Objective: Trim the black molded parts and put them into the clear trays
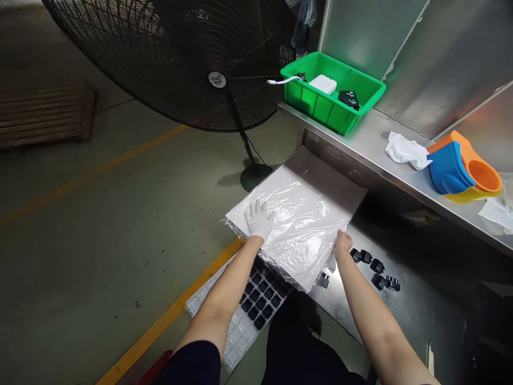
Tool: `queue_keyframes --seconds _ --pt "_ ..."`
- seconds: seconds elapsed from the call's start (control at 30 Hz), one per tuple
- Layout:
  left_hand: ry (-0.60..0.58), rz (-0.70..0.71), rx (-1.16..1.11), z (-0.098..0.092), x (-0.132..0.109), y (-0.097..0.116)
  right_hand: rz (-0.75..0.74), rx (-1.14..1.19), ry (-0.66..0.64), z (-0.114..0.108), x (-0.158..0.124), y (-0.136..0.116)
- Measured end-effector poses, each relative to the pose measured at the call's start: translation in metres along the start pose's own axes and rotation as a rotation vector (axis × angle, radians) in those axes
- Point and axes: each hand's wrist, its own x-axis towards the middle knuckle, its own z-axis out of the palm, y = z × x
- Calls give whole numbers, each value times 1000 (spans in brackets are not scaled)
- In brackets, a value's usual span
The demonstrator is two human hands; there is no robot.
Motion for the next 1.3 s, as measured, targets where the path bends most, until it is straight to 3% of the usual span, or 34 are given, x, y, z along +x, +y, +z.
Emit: queue_keyframes --seconds 0.1,0.17,0.3,0.4,0.53,0.67,0.77,0.87,0.93,1.0,1.07,1.17,1.3 --pt "-52 10 102 -1 -10 3 -16 -14 -94 -22 1 -9" --pt "-67 27 150 -2 -14 5 -60 -19 -137 -49 -3 -15" --pt "-60 80 210 0 -22 16 -142 -50 -224 -135 -23 -14" --pt "-32 115 242 2 -43 22 -213 -155 -314 -210 -43 12" --pt "3 150 293 9 -112 23 -168 -268 -401 -294 -62 68" --pt "32 177 328 35 -230 13 -120 -339 -619 -338 -80 118" --pt "69 156 331 63 -339 -16 -162 -449 -845 -354 -90 138" --pt "149 -51 313 86 -445 -60 -272 -584 -1067 -368 -96 149" --pt "141 -182 298 97 -502 -89 -300 -669 -1171 -374 -99 156" --pt "102 -285 271 106 -540 -116 -289 -724 -1233 -373 -102 168" --pt "62 -384 231 118 -557 -143 -259 -725 -1261 -364 -105 186" --pt "12 -505 145 142 -555 -188 -185 -660 -1250 -334 -104 231" --pt "-27 -607 1 185 -532 -251 -144 -678 -1133 -258 -77 299"
